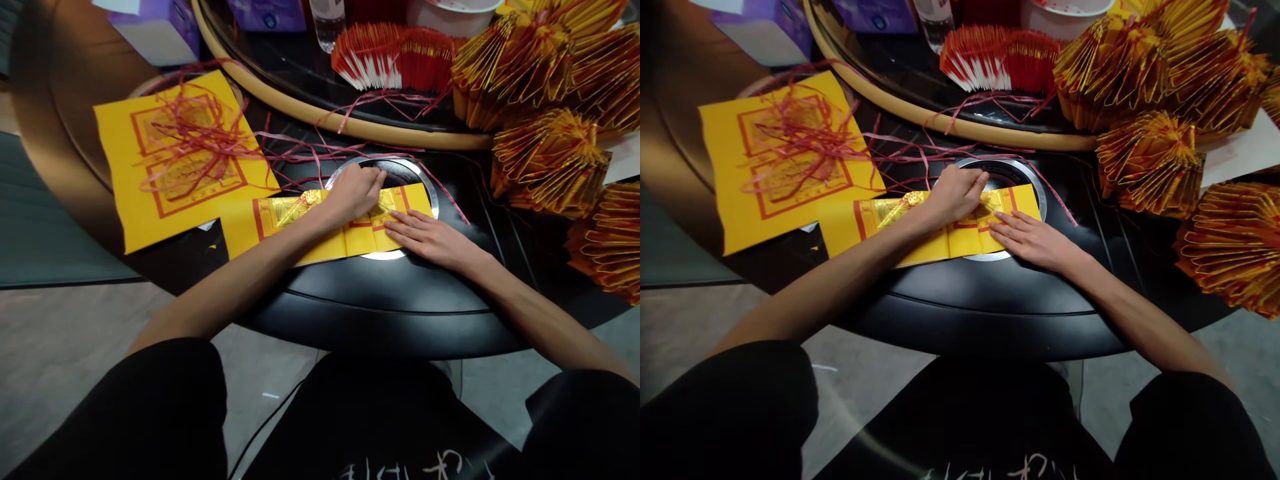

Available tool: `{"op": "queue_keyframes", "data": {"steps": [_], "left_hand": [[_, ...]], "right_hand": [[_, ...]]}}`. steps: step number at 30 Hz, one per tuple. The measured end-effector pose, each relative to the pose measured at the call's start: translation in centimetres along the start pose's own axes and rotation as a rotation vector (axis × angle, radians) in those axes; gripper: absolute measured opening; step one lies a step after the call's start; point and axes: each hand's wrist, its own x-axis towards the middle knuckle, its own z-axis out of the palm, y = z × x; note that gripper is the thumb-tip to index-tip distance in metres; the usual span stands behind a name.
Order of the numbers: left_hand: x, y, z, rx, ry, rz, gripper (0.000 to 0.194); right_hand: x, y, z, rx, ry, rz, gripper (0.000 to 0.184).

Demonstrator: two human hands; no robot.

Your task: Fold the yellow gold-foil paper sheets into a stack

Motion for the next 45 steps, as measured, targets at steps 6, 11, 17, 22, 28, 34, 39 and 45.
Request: {"op": "queue_keyframes", "data": {"steps": [6,11,17,22,28,34,39,45], "left_hand": [[-0.2,0.0,0.1,0.012,0.0,0.023,0.051],[-0.6,0.9,-0.4,0.119,-0.09,0.023,0.05],[-1.2,1.6,-0.4,0.27,-0.169,0.112,0.043],[-1.3,1.8,-0.2,0.306,-0.137,0.139,0.041],[-0.9,1.6,0.6,0.326,-0.149,0.211,0.033],[-0.8,1.6,0.8,0.34,-0.218,0.224,0.034],[-1.0,1.8,0.4,0.341,-0.263,0.22,0.035],[-0.9,1.3,0.8,0.311,-0.246,0.233,0.037]], "right_hand": [[0.1,-0.1,0.1,0.009,-0.022,0.013,0.053],[0.2,-0.1,0.0,0.006,-0.049,0.014,0.055],[0.4,-0.3,-0.2,-0.039,-0.039,-0.015,0.051],[0.3,-0.4,-0.2,-0.059,-0.021,-0.025,0.054],[0.3,-0.4,0.0,-0.06,-0.021,-0.022,0.053],[0.2,-0.4,-0.3,-0.011,-0.041,-0.011,0.057],[0.1,-0.5,-0.6,0.066,-0.081,0.036,0.054],[-2.6,-0.6,-1.3,0.13,-0.083,0.081,0.06]]}}
